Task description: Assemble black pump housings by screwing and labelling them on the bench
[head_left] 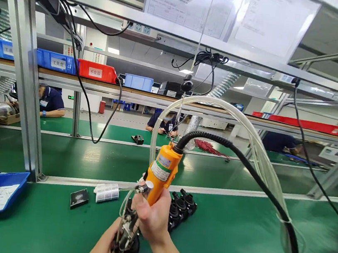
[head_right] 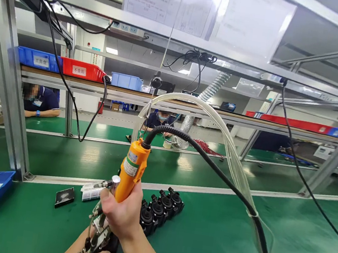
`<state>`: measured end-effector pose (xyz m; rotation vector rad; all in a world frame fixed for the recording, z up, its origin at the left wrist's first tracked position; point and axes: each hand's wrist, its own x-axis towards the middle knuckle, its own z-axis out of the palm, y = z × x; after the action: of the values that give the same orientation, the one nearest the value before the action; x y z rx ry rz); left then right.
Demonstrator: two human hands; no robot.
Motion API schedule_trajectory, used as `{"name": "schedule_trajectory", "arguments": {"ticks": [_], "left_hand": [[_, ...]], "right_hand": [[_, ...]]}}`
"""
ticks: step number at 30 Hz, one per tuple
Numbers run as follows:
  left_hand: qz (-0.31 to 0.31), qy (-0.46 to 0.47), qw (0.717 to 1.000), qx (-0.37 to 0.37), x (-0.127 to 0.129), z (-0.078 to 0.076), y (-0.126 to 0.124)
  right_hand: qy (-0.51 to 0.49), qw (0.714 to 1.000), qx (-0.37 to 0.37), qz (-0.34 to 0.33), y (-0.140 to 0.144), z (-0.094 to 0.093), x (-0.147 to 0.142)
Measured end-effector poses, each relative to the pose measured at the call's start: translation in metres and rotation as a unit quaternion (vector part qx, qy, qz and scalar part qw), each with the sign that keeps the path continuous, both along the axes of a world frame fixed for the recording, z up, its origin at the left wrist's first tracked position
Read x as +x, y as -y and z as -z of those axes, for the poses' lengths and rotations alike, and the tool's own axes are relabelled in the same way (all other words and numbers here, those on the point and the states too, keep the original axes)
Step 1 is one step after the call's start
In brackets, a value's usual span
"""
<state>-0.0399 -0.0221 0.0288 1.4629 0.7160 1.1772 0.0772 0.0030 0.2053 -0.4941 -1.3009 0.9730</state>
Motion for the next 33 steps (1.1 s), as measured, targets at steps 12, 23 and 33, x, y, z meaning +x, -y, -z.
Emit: {"name": "schedule_trajectory", "arguments": {"ticks": [12,23,33], "left_hand": [[-0.001,-0.032,0.999,-0.021,0.002,0.012,-0.005],[0.007,-0.081,0.996,-0.033,-0.004,0.053,-0.015],[0.01,-0.043,0.997,-0.056,0.003,0.015,0.001]], "right_hand": [[-0.086,0.996,0.007,0.018,-0.013,-0.022,0.029],[-0.04,0.999,0.004,0.035,-0.032,-0.005,0.028],[0.037,0.999,0.026,0.013,-0.006,-0.006,-0.005]]}}
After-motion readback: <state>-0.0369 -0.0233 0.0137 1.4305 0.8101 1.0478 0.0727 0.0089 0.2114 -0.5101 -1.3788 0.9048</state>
